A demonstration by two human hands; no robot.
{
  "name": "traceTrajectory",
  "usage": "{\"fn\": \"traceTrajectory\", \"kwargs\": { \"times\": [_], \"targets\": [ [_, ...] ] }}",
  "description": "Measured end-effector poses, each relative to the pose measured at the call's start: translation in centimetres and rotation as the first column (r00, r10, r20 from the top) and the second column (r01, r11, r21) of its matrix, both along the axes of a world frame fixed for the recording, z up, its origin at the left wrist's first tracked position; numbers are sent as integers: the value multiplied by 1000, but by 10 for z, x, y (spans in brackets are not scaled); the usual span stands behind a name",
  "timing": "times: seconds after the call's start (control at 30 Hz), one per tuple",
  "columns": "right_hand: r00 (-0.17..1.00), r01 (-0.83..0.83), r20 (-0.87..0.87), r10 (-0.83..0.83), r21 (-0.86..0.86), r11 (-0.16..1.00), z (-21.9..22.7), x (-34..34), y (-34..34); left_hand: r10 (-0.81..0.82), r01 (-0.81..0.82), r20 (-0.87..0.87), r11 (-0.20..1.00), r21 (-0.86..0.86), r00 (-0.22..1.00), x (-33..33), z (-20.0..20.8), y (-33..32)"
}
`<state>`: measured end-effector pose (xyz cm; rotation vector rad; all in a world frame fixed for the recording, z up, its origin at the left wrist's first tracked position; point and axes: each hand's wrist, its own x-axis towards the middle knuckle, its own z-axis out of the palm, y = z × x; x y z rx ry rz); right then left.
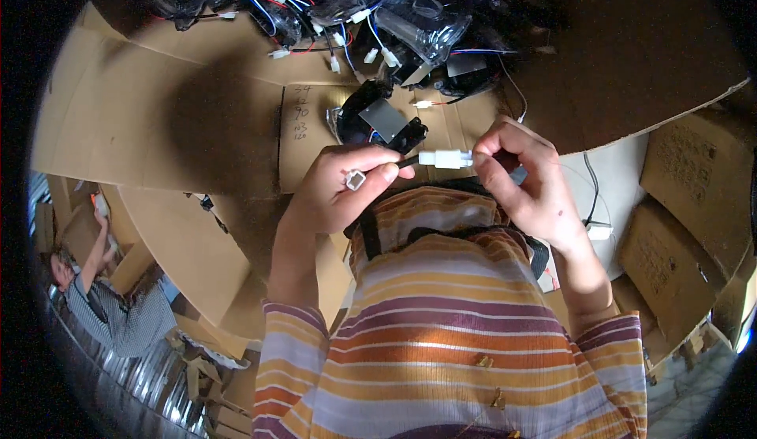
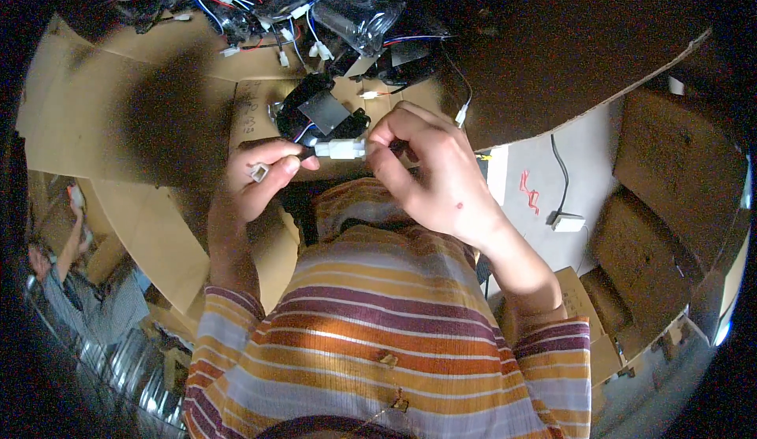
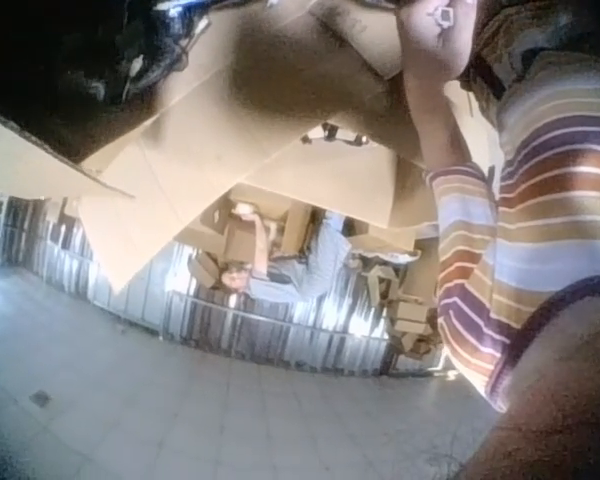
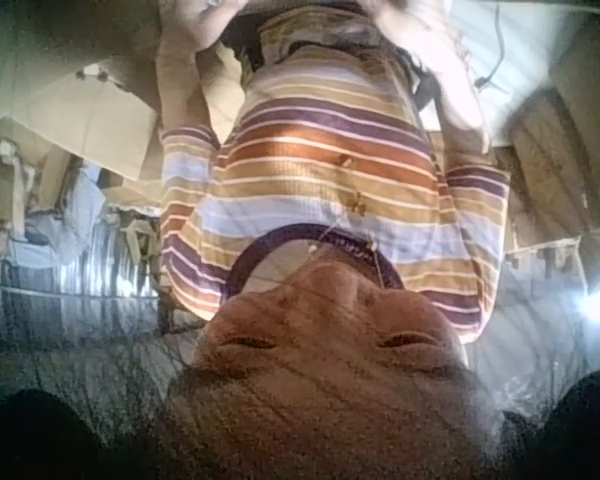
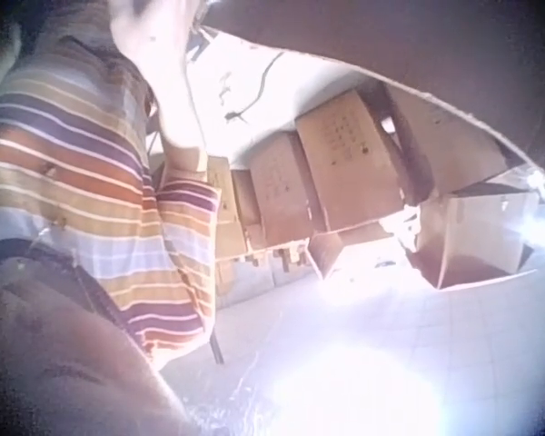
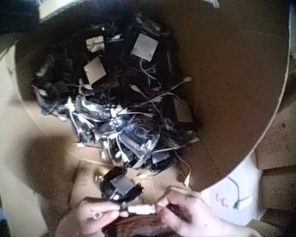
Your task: The person sorts plastic parts and wiring harnesses by hand, taking them from large cardboard boxes and inspecting them.
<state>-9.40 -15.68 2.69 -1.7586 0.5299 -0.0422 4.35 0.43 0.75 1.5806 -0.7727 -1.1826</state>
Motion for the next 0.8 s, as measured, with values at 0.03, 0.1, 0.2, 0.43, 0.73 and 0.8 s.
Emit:
{"fn": "traceTrajectory", "kwargs": {
  "times": [0.03,0.1,0.2,0.43,0.73,0.8],
  "targets": [
    [1000,-1,1,1,-2,1000,1,-2,-1,1,-1,1,1000,-2,1000,1,4,1],
    [994,101,-65,-93,138,985,0,-9,-6,65,-67,18,993,100,998,4,17,6],
    [997,80,-19,-78,144,986,4,-21,-10,430,-443,449,893,-83,783,6,53,73],
    [993,-113,-2,114,135,984,0,-40,2,955,-654,192,-4,-757,-228,40,154,203],
    [981,-191,4,193,192,963,-7,-40,7,833,-957,552,196,-216,46,99,-30,324],
    [979,-195,-16,202,196,961,-8,-43,7,754,-951,612,309,-13,237,89,-57,291]
  ]
}}
